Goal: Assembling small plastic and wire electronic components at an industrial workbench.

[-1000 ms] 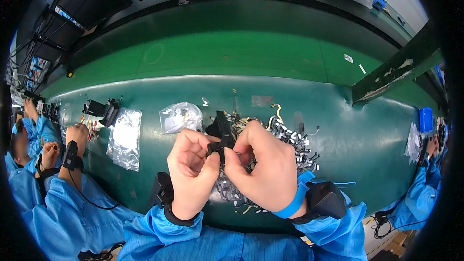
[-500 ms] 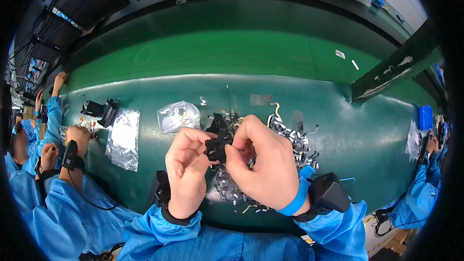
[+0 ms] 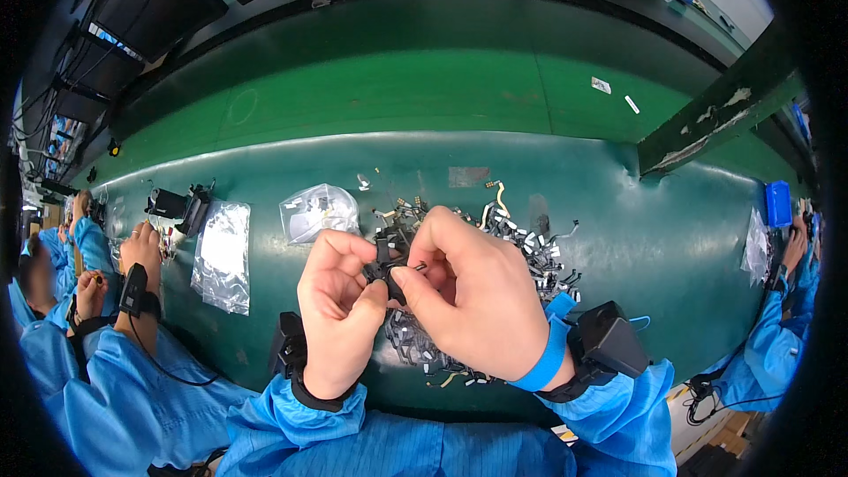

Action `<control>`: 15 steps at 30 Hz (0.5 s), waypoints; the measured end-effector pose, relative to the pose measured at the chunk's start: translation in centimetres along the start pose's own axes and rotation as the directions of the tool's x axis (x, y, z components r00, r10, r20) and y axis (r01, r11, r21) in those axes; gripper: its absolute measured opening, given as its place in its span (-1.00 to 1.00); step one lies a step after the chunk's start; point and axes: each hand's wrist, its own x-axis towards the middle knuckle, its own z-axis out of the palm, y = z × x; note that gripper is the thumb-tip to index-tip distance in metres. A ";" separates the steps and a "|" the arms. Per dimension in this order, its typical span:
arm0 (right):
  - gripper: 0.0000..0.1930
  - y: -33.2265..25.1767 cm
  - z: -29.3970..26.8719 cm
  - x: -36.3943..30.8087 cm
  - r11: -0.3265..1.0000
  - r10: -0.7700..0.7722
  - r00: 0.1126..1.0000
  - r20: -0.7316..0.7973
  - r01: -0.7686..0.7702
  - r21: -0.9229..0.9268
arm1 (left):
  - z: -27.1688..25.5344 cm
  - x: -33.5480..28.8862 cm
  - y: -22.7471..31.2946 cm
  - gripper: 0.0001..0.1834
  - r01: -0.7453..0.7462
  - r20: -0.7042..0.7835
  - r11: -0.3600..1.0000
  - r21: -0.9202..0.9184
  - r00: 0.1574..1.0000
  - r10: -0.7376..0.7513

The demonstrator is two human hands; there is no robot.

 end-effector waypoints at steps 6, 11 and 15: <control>-0.83 -0.5 -0.2 0.1 0.999 -0.031 1.000 0.004 0.031 0.040 | 0.1 0.1 0.0 -0.67 0.001 -0.079 0.998 0.068 0.997 0.005; -0.84 -0.4 -0.1 0.2 0.996 -0.081 0.997 -0.008 0.081 0.027 | 0.3 0.2 -0.2 -0.70 0.030 -0.122 0.994 0.102 0.992 -0.017; -0.86 -0.6 -0.2 0.2 0.997 -0.072 0.997 0.002 0.072 -0.009 | 0.4 0.1 0.1 -0.71 0.020 -0.136 0.995 0.099 0.991 -0.006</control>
